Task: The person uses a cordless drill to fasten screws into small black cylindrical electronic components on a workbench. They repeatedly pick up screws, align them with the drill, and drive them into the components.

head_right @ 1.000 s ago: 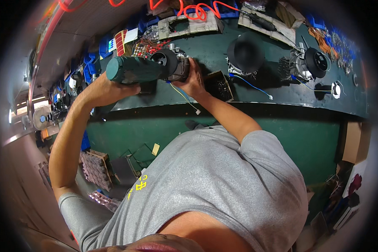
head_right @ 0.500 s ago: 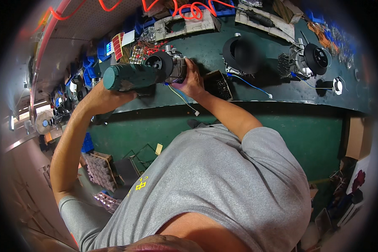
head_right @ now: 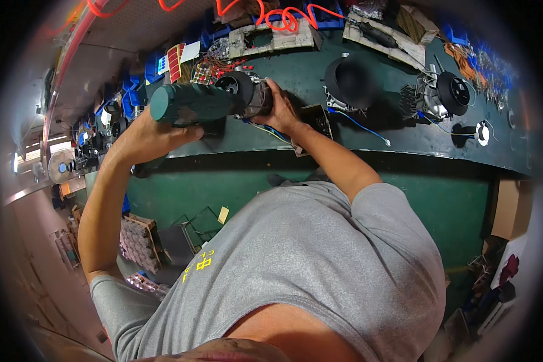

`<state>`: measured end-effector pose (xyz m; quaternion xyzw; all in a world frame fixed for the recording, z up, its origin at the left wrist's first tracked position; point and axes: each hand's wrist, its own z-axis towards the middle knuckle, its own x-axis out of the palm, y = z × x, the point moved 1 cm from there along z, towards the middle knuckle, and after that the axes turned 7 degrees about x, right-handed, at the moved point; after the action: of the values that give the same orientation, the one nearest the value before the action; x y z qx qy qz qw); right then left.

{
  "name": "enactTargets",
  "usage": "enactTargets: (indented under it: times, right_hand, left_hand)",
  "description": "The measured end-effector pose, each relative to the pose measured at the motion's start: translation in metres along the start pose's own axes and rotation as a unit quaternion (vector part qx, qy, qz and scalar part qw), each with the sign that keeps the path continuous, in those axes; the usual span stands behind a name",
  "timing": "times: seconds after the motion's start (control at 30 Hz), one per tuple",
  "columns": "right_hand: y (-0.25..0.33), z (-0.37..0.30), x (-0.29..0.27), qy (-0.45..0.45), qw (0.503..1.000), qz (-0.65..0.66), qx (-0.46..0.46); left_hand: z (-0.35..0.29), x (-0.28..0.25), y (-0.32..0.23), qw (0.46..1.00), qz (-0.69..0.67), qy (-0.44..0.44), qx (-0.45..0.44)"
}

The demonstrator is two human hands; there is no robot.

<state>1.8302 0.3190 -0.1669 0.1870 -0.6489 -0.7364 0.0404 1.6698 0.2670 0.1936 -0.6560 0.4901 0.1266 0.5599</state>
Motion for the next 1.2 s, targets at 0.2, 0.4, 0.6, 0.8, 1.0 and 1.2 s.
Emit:
enactTargets:
  times: [0.2, 0.4, 0.6, 0.8, 1.0, 1.2]
  right_hand:
    - [-0.024, -0.048, -0.043, 0.006, 0.991, -0.064, 0.121]
    - [-0.039, -0.065, -0.044, 0.252, 0.838, -0.455, 0.165]
    - [-0.074, -0.065, -0.038, 0.261, 0.833, -0.461, 0.156]
    - [-0.082, -0.061, -0.040, 0.210, 0.841, -0.474, 0.152]
    - [-0.064, -0.062, -0.044, 0.152, 0.868, -0.440, 0.171]
    - [-0.004, -0.080, -0.064, 0.022, 0.938, -0.338, 0.081]
  left_hand:
    - [-0.039, 0.003, -0.004, 0.995, -0.056, -0.083, 0.001]
    - [-0.094, 0.049, 0.058, 0.959, -0.150, -0.237, 0.047]
    - [-0.128, 0.084, 0.099, 0.875, -0.356, -0.325, 0.051]
    - [-0.168, 0.073, 0.148, 0.867, -0.336, -0.365, 0.049]
    - [-0.195, 0.064, 0.209, 0.863, -0.344, -0.367, 0.051]
    - [-0.211, 0.050, 0.241, 0.885, -0.328, -0.324, 0.061]
